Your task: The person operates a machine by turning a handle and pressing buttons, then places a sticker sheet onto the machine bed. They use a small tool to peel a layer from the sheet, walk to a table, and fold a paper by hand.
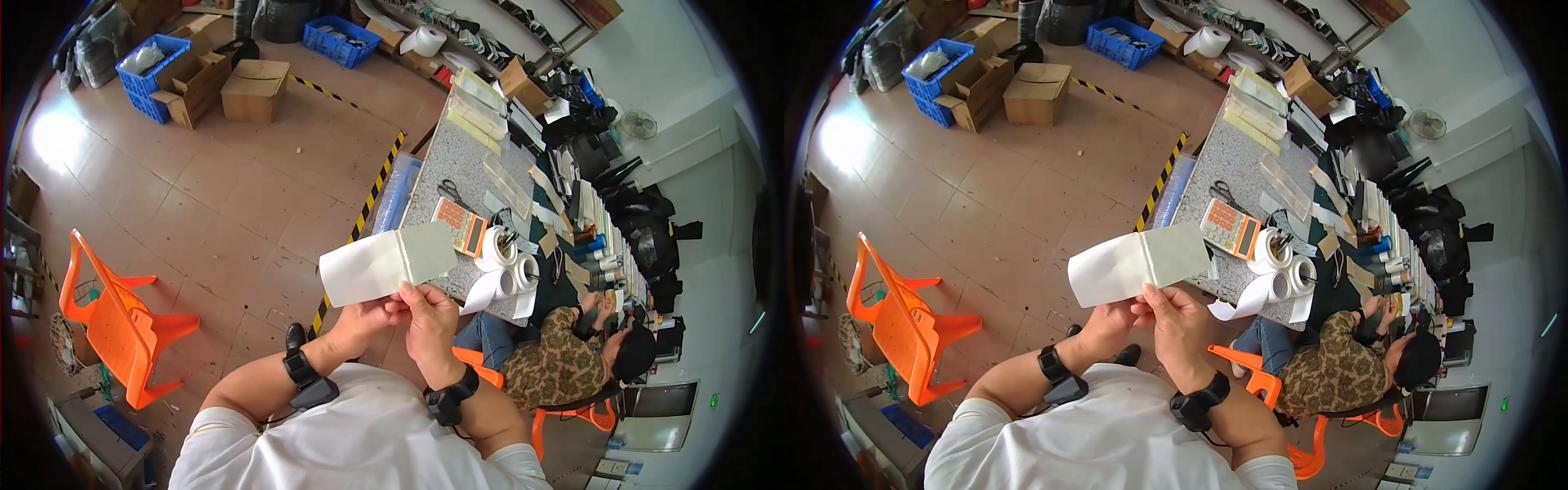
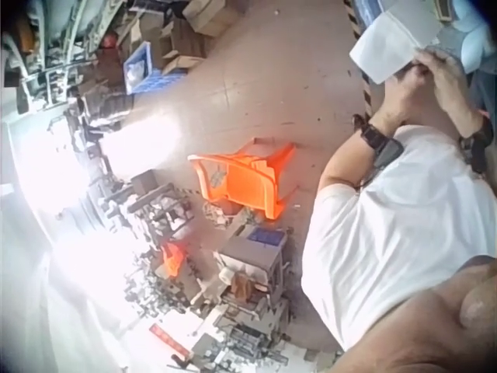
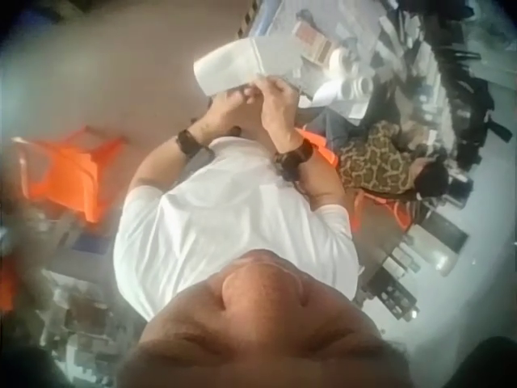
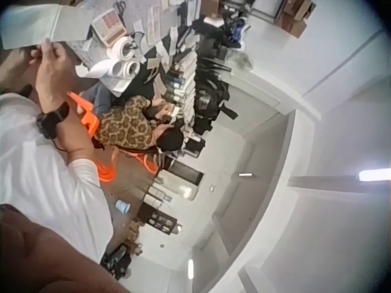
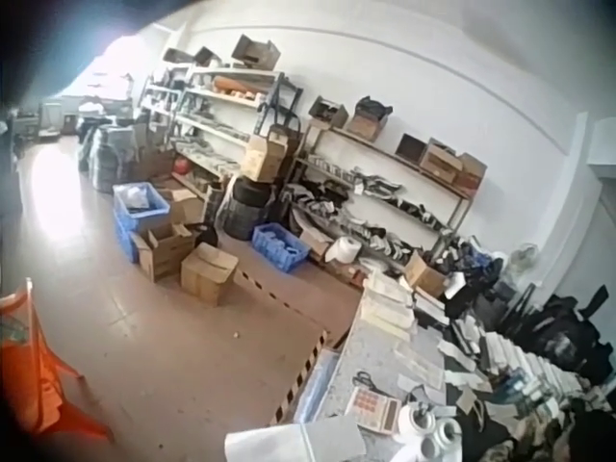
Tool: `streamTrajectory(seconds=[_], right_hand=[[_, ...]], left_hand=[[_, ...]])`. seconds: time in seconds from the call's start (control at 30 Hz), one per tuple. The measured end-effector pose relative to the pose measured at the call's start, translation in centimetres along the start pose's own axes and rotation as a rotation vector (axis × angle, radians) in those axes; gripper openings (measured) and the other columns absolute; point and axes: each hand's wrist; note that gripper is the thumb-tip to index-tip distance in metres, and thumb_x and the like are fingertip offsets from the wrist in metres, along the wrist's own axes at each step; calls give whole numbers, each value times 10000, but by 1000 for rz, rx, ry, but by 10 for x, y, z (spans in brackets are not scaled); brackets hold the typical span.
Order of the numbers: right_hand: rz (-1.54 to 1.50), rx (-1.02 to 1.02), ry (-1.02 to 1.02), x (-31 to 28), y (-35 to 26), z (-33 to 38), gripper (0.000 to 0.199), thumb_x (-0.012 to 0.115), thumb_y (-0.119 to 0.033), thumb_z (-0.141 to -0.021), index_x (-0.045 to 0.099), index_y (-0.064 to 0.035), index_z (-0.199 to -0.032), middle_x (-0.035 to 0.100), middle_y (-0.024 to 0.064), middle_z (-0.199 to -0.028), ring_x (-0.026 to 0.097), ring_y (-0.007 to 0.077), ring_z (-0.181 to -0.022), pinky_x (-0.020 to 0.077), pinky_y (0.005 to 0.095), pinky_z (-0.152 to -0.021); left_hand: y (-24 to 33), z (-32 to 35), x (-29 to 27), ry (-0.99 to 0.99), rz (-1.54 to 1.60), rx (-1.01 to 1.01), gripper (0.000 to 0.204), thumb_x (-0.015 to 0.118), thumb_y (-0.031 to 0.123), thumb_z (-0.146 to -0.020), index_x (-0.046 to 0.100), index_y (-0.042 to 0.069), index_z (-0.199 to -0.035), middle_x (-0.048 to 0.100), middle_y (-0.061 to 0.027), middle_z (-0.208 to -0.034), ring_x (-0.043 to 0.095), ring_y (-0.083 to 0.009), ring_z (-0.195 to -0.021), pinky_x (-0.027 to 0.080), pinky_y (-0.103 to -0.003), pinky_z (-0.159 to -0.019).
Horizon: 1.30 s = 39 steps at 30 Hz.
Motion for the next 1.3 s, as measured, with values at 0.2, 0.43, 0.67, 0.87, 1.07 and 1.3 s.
streamTrajectory(seconds=[0.2,0.43,0.67,0.87,1.07,1.3], right_hand=[[119,75,-158,-6,3,-3,208,788,-165,-991,736,18,-907,752,82,-847,696,142,-657,561,276,-593],[843,-613,-164,-8,-35,-11,146,766,-124,-988,761,22,-992,755,99,-846,701,136,-675,551,291,-614],[813,-552,-163,-4,-25,-16,149,753,-110,-988,763,38,-1008,761,129,-828,711,161,-673,554,308,-624],[699,-401,-148,-3,-13,-19,173,755,-122,-990,766,48,-1018,766,138,-803,722,172,-675,557,311,-634],[782,-436,-146,3,-14,-17,167,754,-124,-981,763,42,-994,764,135,-798,732,183,-676,562,319,-631],[823,-493,-140,10,-14,-16,140,732,-96,-966,747,43,-962,760,138,-791,736,200,-672,570,328,-628]], left_hand=[[35,-3,19,136,352,-131,418,792,273,-990,630,52,-1306,691,-45,-1149,659,-162,-1014,556,-334,-842],[35,-4,17,337,79,24,311,743,211,-1027,647,80,-1292,710,-36,-1100,675,-145,-936,550,-319,-811],[37,-2,24,270,291,-50,305,735,227,-1037,644,90,-1294,709,-29,-1119,674,-123,-952,549,-311,-797],[38,2,22,282,264,-26,220,715,229,-1053,688,77,-1211,715,-11,-1034,663,-109,-888,547,-296,-748],[43,7,24,350,-23,84,184,712,234,-1059,736,55,-1095,717,-10,-939,647,-106,-816,543,-275,-731],[40,7,23,381,-84,81,187,728,228,-1049,732,49,-1101,721,-15,-954,653,-108,-829,550,-280,-737]])
Point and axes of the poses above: each hand's wrist, its own z-axis away from the middle knuckle, its own x-axis out of the palm, y = z × x
